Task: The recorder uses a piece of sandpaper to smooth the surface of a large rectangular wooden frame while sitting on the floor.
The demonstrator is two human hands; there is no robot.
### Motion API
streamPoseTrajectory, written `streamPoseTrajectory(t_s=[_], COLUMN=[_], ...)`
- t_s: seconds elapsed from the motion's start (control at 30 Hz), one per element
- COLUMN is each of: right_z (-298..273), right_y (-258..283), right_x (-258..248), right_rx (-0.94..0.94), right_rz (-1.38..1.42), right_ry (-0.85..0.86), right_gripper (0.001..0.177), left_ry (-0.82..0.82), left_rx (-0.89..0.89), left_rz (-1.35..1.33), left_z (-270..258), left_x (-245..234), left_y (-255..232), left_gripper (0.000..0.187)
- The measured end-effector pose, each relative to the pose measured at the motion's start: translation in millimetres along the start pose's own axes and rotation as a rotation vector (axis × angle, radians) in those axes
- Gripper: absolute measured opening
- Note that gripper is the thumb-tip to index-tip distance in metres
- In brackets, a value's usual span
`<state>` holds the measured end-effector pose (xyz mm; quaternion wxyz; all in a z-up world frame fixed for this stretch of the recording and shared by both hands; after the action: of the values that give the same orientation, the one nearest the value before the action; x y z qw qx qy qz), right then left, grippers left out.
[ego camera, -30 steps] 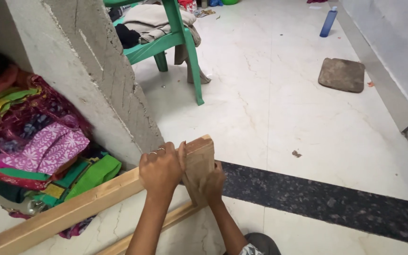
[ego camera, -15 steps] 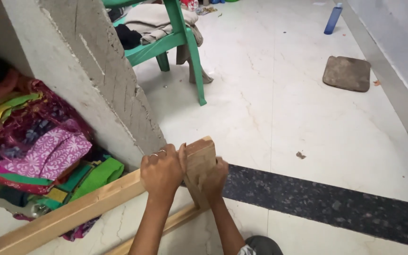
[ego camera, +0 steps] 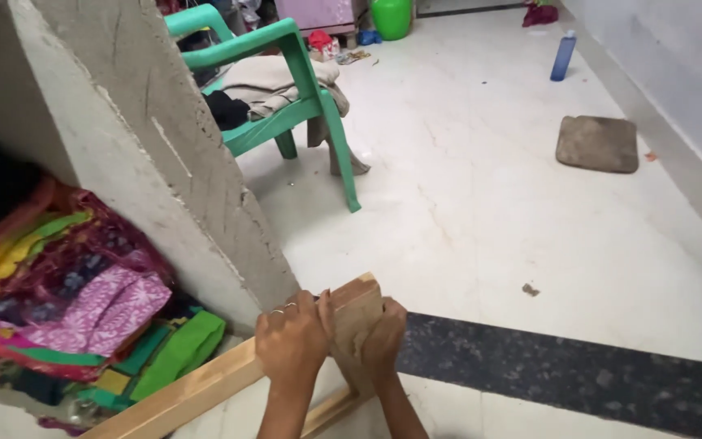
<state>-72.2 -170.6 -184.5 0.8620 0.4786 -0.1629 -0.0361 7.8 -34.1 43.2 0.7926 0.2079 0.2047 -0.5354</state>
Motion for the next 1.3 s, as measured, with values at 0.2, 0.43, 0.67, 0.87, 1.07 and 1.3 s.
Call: streamPoseTrajectory(t_s=[0.2,0.43,0.67,0.87,1.07,1.3], right_z=[-108,-41,-30,4,-71,-116], right_y=[-130,-58,-20,-15,-125,-187], right_x=[-56,2,-14,13,-23,-39], right_rx=[0.381,0.387,-0.294,0.213,0.121,0.532], right_rz=[0.030,0.244,-0.441,-0.098,-0.165,0.077], right_ry=[-0.015,-0.074,0.009,-0.164,-0.039,-0.032], right_gripper=[0.049,0.050,0.047,0.041,0.036,0.040], left_ry=[0.027,-0.062,0.056,-0.073,-0.024,-0.022], left_rx=[-0.002,0.020,-0.010,0.006,0.019,0.012], left_rz=[0.008,0.041,0.004,0.047,0.042,0.044], left_z=[1,6,2,10,1,-6], left_x=[11,10,22,7,14,17], left_y=[7,9,11,8,12,14], left_gripper=[0.042,0.042,0.042,0.040,0.040,0.044])
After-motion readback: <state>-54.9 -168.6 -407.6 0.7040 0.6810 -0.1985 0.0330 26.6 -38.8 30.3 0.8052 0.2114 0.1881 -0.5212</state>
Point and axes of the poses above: each hand's wrist, its own z-axis towards the middle knuckle, its own x-axis out of the palm, y = z × x, the point moved 5 cm from there along z, towards the middle knuckle, and after that the axes turned 3 degrees about -z, right-handed, at the moved point
